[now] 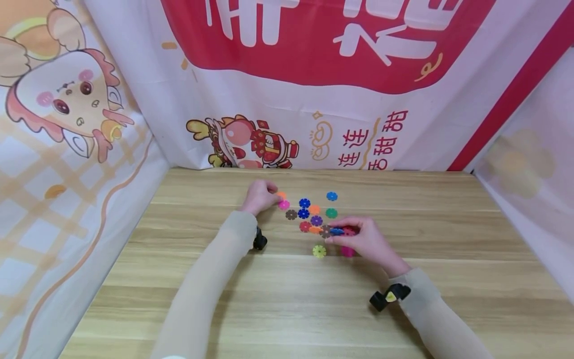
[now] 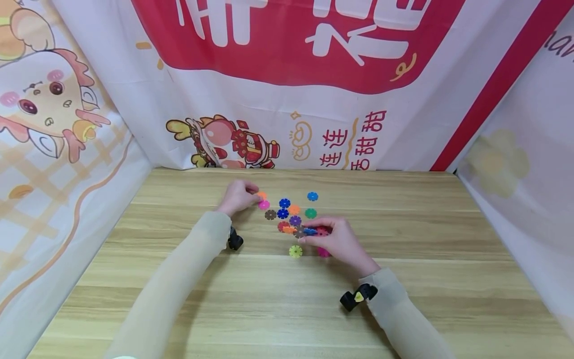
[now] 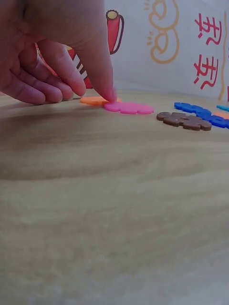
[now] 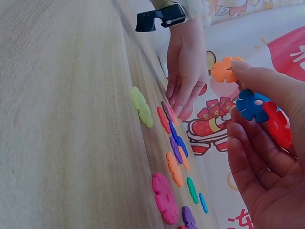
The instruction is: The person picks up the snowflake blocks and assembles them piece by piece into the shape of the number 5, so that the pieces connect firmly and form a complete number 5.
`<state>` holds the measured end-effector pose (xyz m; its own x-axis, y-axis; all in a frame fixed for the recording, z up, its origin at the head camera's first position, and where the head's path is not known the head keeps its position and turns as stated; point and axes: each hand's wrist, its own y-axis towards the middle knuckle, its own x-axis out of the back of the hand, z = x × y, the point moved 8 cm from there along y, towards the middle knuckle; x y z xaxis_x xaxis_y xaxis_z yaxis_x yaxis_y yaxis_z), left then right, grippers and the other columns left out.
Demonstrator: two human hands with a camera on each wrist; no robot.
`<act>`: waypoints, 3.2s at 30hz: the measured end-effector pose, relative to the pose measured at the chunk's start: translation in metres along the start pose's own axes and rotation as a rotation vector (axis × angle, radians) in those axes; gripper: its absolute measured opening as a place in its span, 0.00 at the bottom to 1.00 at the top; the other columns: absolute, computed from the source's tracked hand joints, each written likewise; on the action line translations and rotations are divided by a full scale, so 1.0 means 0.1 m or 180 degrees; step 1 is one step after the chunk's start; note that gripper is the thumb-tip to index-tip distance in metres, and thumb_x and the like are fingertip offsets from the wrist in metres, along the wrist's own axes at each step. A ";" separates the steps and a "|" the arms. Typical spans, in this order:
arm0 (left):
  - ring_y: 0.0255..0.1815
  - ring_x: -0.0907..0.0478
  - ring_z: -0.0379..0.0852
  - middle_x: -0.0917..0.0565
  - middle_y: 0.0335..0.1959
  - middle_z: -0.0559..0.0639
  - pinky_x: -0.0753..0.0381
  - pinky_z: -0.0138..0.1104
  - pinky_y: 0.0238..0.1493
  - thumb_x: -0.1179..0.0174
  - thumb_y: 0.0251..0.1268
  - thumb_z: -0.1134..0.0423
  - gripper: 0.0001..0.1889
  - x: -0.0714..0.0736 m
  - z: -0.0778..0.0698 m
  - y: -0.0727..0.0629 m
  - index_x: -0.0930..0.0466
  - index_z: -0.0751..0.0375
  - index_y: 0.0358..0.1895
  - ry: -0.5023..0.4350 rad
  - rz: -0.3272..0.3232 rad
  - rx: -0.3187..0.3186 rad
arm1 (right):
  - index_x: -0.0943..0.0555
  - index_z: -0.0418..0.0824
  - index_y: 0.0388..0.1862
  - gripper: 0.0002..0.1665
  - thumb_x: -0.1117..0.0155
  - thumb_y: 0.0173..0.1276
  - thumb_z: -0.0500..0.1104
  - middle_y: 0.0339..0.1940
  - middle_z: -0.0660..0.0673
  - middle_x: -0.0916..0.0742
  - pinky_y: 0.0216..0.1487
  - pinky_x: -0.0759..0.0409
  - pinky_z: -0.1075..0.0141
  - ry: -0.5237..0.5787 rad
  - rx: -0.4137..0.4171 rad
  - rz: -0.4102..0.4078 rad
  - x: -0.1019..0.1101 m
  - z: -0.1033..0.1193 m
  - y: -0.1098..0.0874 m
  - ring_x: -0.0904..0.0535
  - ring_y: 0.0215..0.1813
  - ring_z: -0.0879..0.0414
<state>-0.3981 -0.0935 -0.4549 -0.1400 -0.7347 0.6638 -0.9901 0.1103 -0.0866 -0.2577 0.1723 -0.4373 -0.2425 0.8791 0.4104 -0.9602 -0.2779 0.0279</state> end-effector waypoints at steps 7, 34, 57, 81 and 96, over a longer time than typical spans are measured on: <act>0.49 0.23 0.52 0.17 0.47 0.56 0.23 0.43 0.55 0.27 0.61 0.64 0.15 -0.01 -0.01 -0.01 0.15 0.64 0.50 0.0080 -0.0033 0.0096 | 0.11 0.46 0.53 0.24 0.18 0.57 0.50 0.53 0.50 0.12 0.58 0.20 0.53 0.0011 -0.0056 -0.0007 0.01 0.00 0.00 0.19 0.56 0.51; 0.42 0.18 0.50 0.15 0.41 0.54 0.18 0.41 0.46 0.30 0.64 0.69 0.11 0.04 -0.12 -0.23 0.17 0.63 0.48 -0.0438 0.0011 -0.0314 | 0.11 0.49 0.52 0.27 0.16 0.54 0.54 0.54 0.50 0.13 0.59 0.22 0.50 -0.0020 -0.0166 -0.0089 0.08 -0.01 -0.01 0.20 0.58 0.50; 0.38 0.16 0.53 0.12 0.35 0.46 0.19 0.41 0.36 0.30 0.68 0.58 0.07 -0.15 -0.41 -1.09 0.12 0.51 0.46 -0.1046 0.0324 -0.0718 | 0.12 0.46 0.54 0.30 0.17 0.55 0.57 0.55 0.51 0.13 0.62 0.25 0.48 -0.0112 -0.0108 -0.0092 0.07 -0.05 0.02 0.21 0.59 0.50; 0.38 0.16 0.44 0.13 0.36 0.46 0.16 0.39 0.40 0.32 0.68 0.63 0.08 -0.29 -0.50 -1.22 0.13 0.57 0.47 -0.1151 0.0386 -0.0651 | 0.12 0.50 0.52 0.27 0.17 0.54 0.55 0.53 0.50 0.13 0.59 0.22 0.51 0.0051 0.0004 -0.0096 -0.03 -0.02 0.01 0.19 0.55 0.51; 0.37 0.15 0.45 0.12 0.35 0.47 0.16 0.41 0.41 0.32 0.68 0.64 0.07 -0.35 -0.53 -1.24 0.14 0.58 0.47 -0.1240 0.0444 -0.0638 | 0.11 0.43 0.50 0.16 0.24 0.66 0.48 0.51 0.49 0.11 0.53 0.19 0.60 0.0330 0.0312 -0.0080 -0.12 0.06 0.02 0.17 0.55 0.51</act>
<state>-0.2704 -0.0464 -0.4281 -0.3029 -0.8963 0.3238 -0.9455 0.3251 0.0154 -0.2559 0.1589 -0.4364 -0.2364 0.9201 0.3122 -0.9493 -0.2873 0.1279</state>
